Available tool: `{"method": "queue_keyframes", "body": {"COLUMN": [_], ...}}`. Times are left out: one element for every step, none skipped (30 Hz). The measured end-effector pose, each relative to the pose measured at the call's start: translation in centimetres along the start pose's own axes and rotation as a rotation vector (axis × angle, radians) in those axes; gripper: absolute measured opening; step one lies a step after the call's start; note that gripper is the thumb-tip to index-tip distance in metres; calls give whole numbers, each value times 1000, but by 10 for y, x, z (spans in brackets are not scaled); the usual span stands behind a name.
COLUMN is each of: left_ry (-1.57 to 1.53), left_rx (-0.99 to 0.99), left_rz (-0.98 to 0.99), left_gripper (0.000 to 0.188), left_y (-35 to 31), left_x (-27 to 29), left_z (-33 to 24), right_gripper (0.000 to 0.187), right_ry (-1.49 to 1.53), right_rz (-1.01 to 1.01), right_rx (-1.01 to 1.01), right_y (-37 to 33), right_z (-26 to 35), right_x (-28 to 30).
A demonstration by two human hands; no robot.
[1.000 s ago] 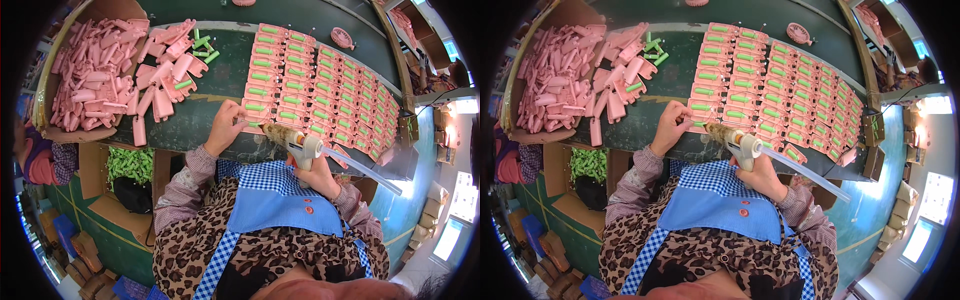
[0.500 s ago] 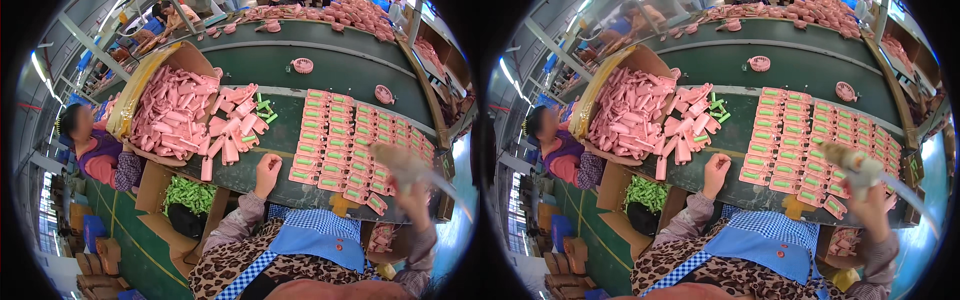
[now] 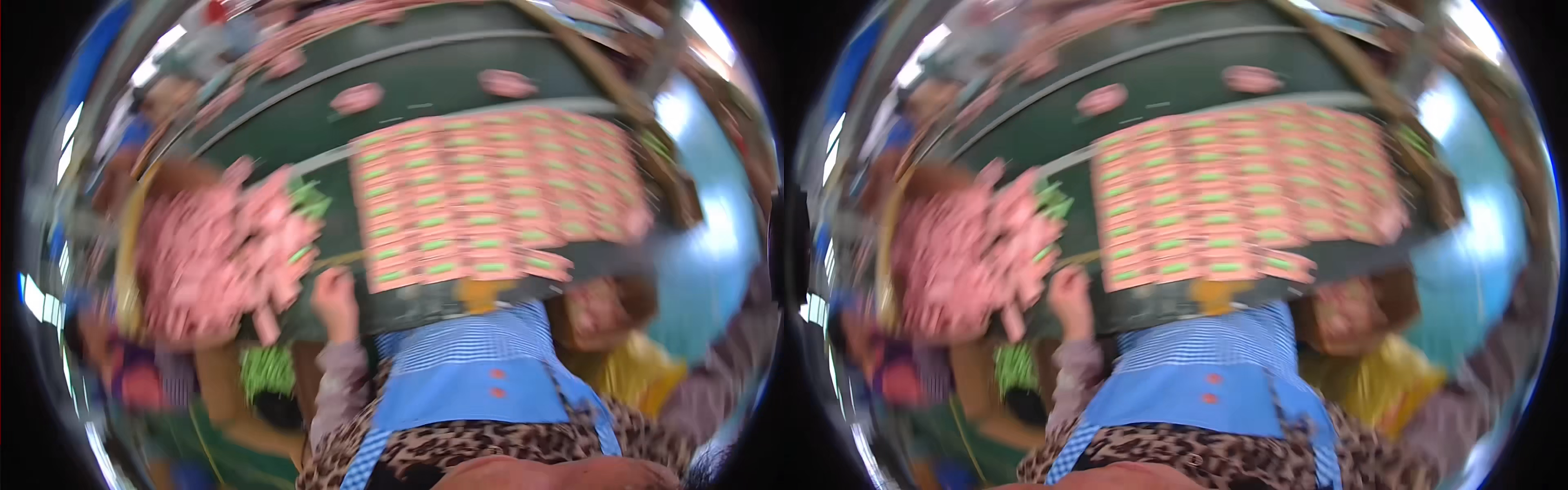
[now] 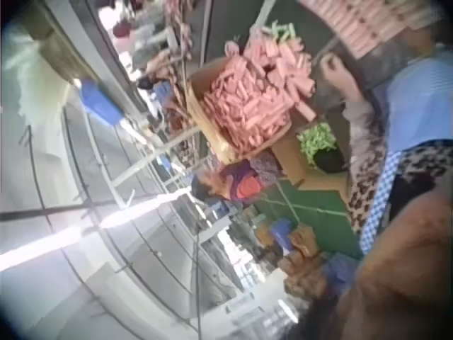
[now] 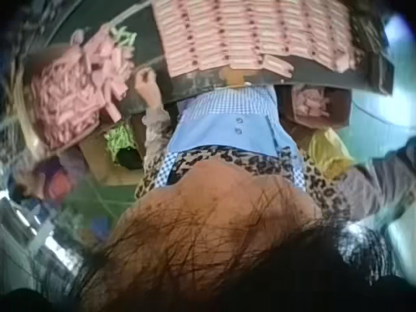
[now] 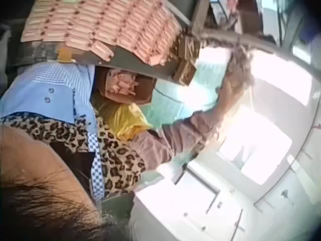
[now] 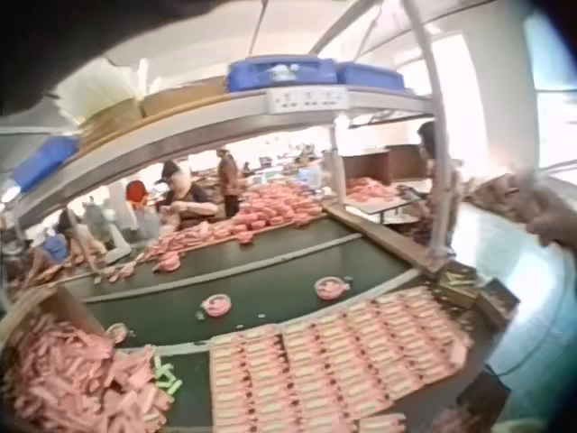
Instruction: Assembling pink plastic housing components by applying hot glue and inserting small green pieces.
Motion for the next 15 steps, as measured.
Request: {"method": "queue_keyframes", "body": {"left_ry": [30, 3, 10, -18, -43, -59, -71, -73, -50, -58, -60, -56, -6, -10, -8], "left_rx": [45, 85, 100, 100, 118, 133, 113, 96, 41, 50, 61, 74, 37, 32, 28], "left_rz": [37, 5, -16, 10, 13, 10, 84, 142, 134, 137, 134, 125, 173, 179, 176], "left_gripper": [7, 8, 9, 9, 8, 6, 5, 4, 4, 4, 4, 4, 4, 4, 3], "left_y": [-4, -8, -13, -9, -10, -6, -4, -1, 2, 4, 5, 5, 10, 11, 12], "left_x": [5, 10, 31, 36, 27, 16, -4, -21, -26, -32, -34, -32, -33, -38, -38], "left_z": [5, 27, 32, 51, 48, 39, 23, 9, -1, -9, -20, -25, -20, -23, -27], "right_gripper": [29, 33, 37, 41, 44, 48, 48, 49, 48, 47, 42, 36, 32, 29, 27], "right_ry": [-13, -25, 38, 25, 16, -1, -15, -113, -108, -79, -43, 78, 124, 169, 227], "right_rz": [13, 41, 98, 91, 79, 50, 61, 29, -15, -7, 11, 42, 1, -36, -13], "right_rx": [48, 62, 70, 70, 39, -6, -52, -43, -185, -221, -237, -397, -448, -500, -525], "right_y": [7, 14, 31, 36, 36, 30, 26, 23, 13, 4, -5, -14, -17, -21, -21], "right_z": [-10, -34, -80, -92, -125, -165, -213, -249, -288, -314, -330, -355, -381, -410, -425], "right_x": [-12, -25, -64, -55, -49, -38, -27, -16, -13, -15, -25, -42, -48, -56, -69]}}
Point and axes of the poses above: each hand's wrist, its own y-axis towards the middle knuckle, its own x-axis out of the back of the hand, z = x × y, the point moved 10 cm from there along y, towards the middle knuckle, and after that the axes turned 2 degrees about -z, right-handed, at the moved point
